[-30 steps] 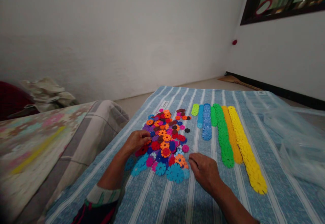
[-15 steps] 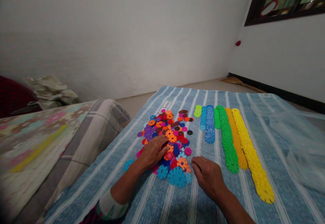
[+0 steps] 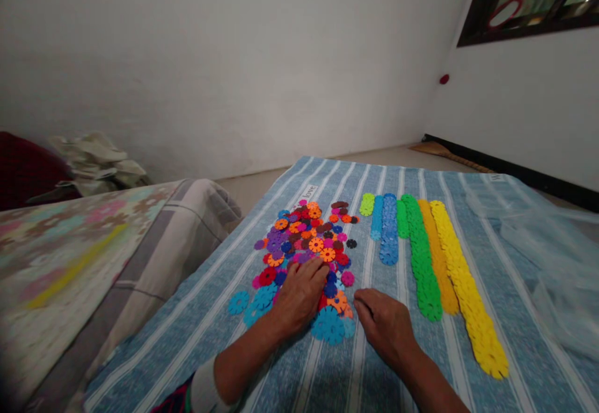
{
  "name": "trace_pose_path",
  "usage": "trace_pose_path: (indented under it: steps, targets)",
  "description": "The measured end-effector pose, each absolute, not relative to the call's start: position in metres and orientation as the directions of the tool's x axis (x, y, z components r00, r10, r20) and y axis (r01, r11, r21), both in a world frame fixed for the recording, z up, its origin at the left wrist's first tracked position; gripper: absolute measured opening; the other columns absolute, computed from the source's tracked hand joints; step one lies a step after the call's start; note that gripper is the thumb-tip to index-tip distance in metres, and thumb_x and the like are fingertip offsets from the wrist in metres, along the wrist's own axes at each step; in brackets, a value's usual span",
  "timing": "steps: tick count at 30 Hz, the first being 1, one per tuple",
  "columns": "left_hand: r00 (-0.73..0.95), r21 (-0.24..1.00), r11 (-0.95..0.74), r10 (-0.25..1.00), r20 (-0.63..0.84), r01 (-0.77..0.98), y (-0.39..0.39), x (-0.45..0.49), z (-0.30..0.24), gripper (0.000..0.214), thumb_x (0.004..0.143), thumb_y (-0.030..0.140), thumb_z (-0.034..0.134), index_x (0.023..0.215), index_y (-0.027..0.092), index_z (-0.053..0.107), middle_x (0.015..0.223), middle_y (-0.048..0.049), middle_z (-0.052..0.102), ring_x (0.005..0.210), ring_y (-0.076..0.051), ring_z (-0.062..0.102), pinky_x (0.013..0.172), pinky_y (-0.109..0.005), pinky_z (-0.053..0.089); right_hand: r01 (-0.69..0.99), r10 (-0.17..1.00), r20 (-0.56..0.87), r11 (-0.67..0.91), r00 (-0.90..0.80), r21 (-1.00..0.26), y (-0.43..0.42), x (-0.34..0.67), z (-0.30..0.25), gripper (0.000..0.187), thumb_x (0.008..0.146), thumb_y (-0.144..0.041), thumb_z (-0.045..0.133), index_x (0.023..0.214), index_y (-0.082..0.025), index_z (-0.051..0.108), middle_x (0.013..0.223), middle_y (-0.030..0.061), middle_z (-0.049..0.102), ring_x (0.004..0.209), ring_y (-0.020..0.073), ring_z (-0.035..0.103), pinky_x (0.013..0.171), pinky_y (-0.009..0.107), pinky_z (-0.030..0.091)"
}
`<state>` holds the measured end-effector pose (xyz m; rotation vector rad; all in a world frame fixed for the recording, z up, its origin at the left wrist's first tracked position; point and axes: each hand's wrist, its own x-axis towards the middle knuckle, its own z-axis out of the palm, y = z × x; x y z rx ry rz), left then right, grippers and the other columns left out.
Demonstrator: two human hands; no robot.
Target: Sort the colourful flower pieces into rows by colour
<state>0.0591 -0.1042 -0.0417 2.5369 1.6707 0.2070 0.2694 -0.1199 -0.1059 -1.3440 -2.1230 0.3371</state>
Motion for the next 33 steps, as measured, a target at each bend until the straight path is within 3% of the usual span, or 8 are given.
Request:
trace_pose_path:
  steps: [8, 16, 27, 33]
  targets:
    - [0.433, 0.192, -0.440, 0.898, 0.083, 0.877, -0.106, 0.061, -0.059, 0.043, 0.094, 0.016, 0.039, 0.136, 0.022, 0.046, 0.143, -0.0106, 0.048, 0.134, -0.026, 0.041, 0.110, -0.050, 0.033, 0.731, 0.883, 0.355, 0.458, -0.307, -0.506, -0.119, 0.269, -0.107, 0.027, 0.094, -0.030, 0.043, 0.092, -0.022, 0.069, 0.089, 0.0035, 0.074, 0.078, 0.0184, 0.070, 0.070, 0.028, 0.050]
    - [0.482, 0.223, -0.500, 0.866, 0.132, 0.837, -0.107, 0.063, -0.057, 0.040, 0.093, 0.016, 0.041, 0.132, 0.017, 0.051, 0.139, -0.0144, 0.051, 0.131, -0.026, 0.044, 0.108, -0.047, 0.039, 0.737, 0.884, 0.362, 0.453, -0.296, -0.501, -0.119, 0.270, -0.106, 0.026, 0.092, -0.028, 0.044, 0.091, -0.022, 0.069, 0.087, 0.0036, 0.074, 0.077, 0.0179, 0.070, 0.070, 0.028, 0.050]
    - [0.496, 0.223, -0.530, 0.846, 0.195, 0.818, -0.108, 0.065, -0.066, 0.038, 0.094, 0.017, 0.043, 0.130, 0.018, 0.053, 0.137, -0.0132, 0.054, 0.129, -0.025, 0.048, 0.109, -0.046, 0.040, 0.735, 0.882, 0.359, 0.457, -0.304, -0.501, -0.118, 0.269, -0.103, 0.026, 0.093, -0.027, 0.044, 0.089, -0.022, 0.069, 0.085, 0.0024, 0.073, 0.075, 0.0173, 0.069, 0.069, 0.027, 0.049]
    - [0.486, 0.281, -0.523, 0.852, 0.195, 0.804, -0.102, 0.059, -0.060, 0.038, 0.092, 0.015, 0.043, 0.128, 0.019, 0.055, 0.135, -0.0124, 0.056, 0.128, -0.025, 0.050, 0.108, -0.046, 0.042, 0.729, 0.889, 0.351, 0.446, -0.294, -0.519, -0.118, 0.267, -0.101, 0.025, 0.092, -0.027, 0.044, 0.090, -0.021, 0.069, 0.086, 0.0033, 0.074, 0.077, 0.0173, 0.069, 0.070, 0.027, 0.049]
